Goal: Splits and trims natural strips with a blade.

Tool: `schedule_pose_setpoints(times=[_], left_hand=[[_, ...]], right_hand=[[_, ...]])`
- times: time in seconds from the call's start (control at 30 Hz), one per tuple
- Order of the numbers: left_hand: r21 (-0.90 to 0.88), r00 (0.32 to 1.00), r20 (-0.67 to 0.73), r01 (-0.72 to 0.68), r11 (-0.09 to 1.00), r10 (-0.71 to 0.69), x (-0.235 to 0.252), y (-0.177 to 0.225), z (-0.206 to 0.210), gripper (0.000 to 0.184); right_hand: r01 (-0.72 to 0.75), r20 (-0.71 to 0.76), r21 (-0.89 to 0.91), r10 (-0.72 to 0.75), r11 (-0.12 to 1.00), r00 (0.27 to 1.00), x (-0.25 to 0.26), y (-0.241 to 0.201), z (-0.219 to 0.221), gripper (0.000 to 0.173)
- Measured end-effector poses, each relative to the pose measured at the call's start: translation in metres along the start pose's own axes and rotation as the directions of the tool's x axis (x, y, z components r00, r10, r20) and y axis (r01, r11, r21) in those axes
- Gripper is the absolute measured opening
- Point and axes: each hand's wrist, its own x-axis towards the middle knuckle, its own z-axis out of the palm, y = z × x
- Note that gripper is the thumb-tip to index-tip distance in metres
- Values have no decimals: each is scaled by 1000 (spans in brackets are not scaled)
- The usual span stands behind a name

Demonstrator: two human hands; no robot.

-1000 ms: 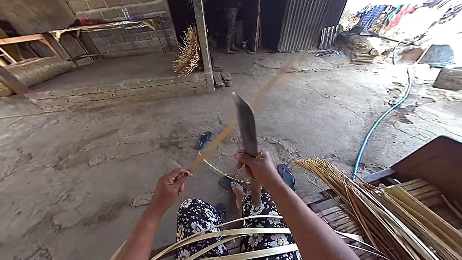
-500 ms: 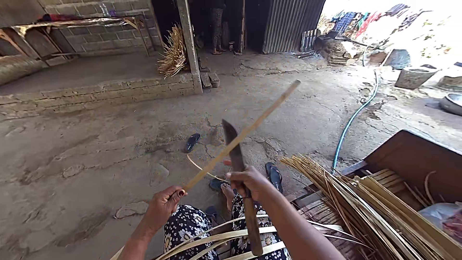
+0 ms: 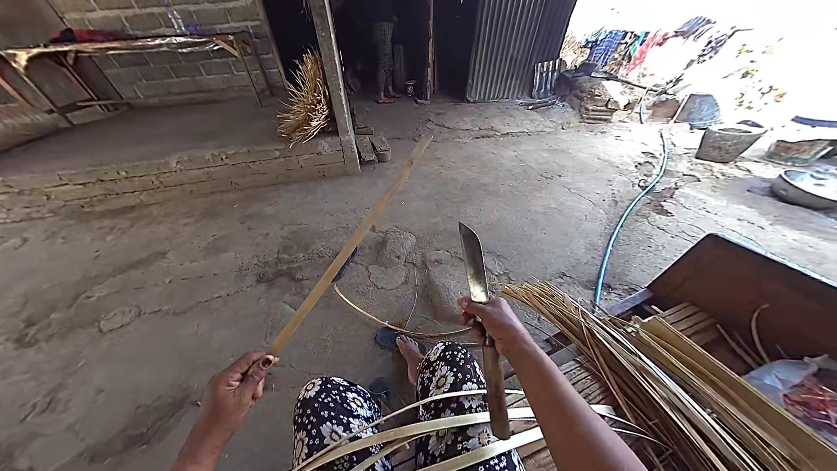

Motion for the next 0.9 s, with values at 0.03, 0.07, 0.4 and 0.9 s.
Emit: schedule_pose_setpoints(times=[0.03,0.07,0.4,0.9], left_hand=[[71,999,13,-41,997,40,-1,-3,1,40],[144,996,43,-80,986,74,-3,-7,4,47],[553,877,410,-20,833,-251,0,-31,17,32],[-79,915,69,-391,917,397,-33,154,132,19]], right_hand=[[-11,13,-39,12,999,1000,-2,-3,-6,25],[-14,44,-71,17,997,999,-5,-8,-11,30],[229,385,-40,-197,973,902,-43,-17,13,48],[165,404,-237,-57,958,913,-114,48,90,34]])
